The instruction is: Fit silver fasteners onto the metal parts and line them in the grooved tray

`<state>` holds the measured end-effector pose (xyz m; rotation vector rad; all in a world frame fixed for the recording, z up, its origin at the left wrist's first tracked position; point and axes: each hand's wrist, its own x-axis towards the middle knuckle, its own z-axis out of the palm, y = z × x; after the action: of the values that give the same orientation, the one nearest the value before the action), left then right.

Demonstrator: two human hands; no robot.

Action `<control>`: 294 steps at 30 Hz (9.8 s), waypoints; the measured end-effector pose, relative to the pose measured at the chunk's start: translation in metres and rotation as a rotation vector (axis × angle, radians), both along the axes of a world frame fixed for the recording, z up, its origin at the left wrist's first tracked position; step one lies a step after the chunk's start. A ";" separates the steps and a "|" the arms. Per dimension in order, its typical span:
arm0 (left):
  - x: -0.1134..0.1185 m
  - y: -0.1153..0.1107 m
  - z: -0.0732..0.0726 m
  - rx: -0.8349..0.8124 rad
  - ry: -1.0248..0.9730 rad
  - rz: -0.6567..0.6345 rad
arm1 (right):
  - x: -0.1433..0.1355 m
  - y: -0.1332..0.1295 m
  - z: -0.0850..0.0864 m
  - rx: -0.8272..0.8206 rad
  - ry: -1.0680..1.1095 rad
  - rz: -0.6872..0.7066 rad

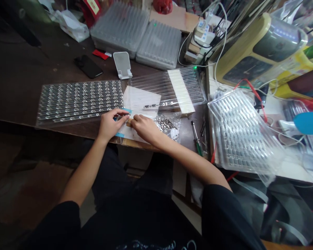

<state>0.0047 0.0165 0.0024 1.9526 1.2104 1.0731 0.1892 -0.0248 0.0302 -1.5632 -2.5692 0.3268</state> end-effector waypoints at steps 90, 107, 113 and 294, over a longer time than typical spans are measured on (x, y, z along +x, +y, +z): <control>-0.058 0.026 0.064 0.278 0.794 0.157 | 0.095 -0.020 0.029 -0.308 0.207 -0.189; 0.042 0.027 0.027 0.144 0.138 -0.116 | 0.072 -0.006 0.011 -0.099 0.712 -0.166; 0.003 0.004 0.011 0.135 -0.022 0.031 | 0.036 0.002 0.006 -0.113 0.616 -0.145; 0.008 0.008 0.015 0.049 -0.018 -0.011 | 0.023 0.007 0.009 -0.092 0.479 -0.047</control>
<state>0.0129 0.0248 0.0172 1.9799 1.1733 1.1221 0.2119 -0.0181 0.0390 -1.3628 -2.1711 0.7242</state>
